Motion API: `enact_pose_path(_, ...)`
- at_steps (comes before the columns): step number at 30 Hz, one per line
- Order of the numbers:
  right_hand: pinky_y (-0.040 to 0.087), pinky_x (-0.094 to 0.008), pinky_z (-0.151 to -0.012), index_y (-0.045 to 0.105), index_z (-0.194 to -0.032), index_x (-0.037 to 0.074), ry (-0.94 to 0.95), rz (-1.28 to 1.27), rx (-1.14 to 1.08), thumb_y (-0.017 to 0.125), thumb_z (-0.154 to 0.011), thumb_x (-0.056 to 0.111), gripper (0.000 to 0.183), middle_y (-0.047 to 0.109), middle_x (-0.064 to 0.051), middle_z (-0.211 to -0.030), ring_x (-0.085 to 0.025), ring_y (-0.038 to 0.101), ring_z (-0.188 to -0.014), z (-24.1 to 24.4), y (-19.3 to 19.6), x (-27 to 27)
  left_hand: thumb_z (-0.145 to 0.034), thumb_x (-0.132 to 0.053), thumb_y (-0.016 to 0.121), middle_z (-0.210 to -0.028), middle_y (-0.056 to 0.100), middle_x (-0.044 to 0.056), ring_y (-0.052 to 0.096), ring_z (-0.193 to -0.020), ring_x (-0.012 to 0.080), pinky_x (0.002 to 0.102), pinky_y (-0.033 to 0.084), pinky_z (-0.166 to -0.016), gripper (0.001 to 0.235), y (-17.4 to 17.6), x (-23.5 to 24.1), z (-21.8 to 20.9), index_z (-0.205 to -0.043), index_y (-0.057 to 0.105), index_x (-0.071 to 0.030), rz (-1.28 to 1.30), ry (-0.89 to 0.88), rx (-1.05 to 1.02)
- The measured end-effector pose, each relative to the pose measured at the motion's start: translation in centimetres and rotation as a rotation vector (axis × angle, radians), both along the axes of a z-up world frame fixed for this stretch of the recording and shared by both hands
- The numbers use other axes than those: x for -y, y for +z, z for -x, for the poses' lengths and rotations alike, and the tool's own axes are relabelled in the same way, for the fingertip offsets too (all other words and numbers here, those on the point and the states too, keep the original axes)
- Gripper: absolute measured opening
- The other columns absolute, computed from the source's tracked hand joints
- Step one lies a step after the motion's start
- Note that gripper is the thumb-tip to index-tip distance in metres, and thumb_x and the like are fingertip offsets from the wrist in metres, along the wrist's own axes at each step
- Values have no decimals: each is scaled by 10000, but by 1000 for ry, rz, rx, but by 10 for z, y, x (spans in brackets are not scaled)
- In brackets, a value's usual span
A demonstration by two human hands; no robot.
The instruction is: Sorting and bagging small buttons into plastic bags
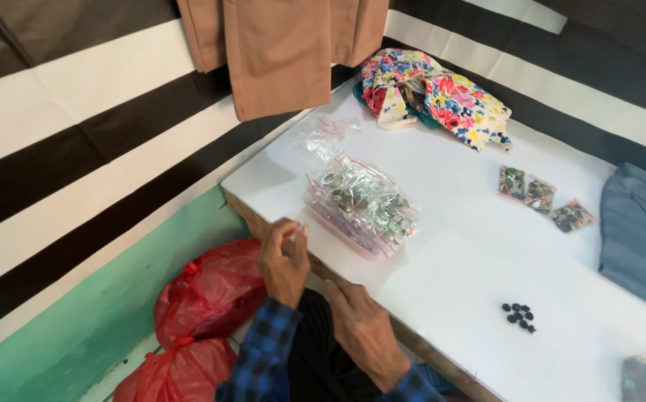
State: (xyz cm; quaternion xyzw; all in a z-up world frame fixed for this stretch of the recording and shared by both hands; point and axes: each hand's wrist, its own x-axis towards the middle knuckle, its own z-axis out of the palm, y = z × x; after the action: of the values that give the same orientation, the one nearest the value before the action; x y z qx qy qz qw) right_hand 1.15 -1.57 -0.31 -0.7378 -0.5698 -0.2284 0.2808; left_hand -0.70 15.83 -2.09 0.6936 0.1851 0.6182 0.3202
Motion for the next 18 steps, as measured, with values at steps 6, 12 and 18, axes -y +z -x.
enact_pose_path(6, 565, -428, -751, 500, -1357, 0, 38, 132, 7, 533, -886, 20, 473, 556, -182, -1298, -351, 611, -1005, -12, -18, -93, -909, 44, 572, -1326, 649, 196, 636, -1213, 332, 399, 543, -960, 307, -53, -151, -87, -1185, 690, -23, -105, -236, -275)
enact_pose_path(12, 554, -439, -504, 552, -1208, 49, -96, 55, 5, 546, -989, 159, 245, 591, -158, -1265, -334, 661, -884, -29, -33, -142, -1005, -156, 567, -1563, 382, 54, 651, -755, 471, 575, 515, -612, 534, -14, -179, -129, -1504, 401, -250, -215, -58, -897)
enact_pose_path(18, 528, -462, -406, 545, -1176, 64, -45, 125, -132, 565, -989, 121, 197, 573, -118, -1152, -377, 622, -673, -45, -30, -146, -1041, -184, 491, -1161, 553, 178, 563, -497, 450, 504, 380, -420, 96, -59, -202, -178, -1046, 583, -158, -364, 101, -908)
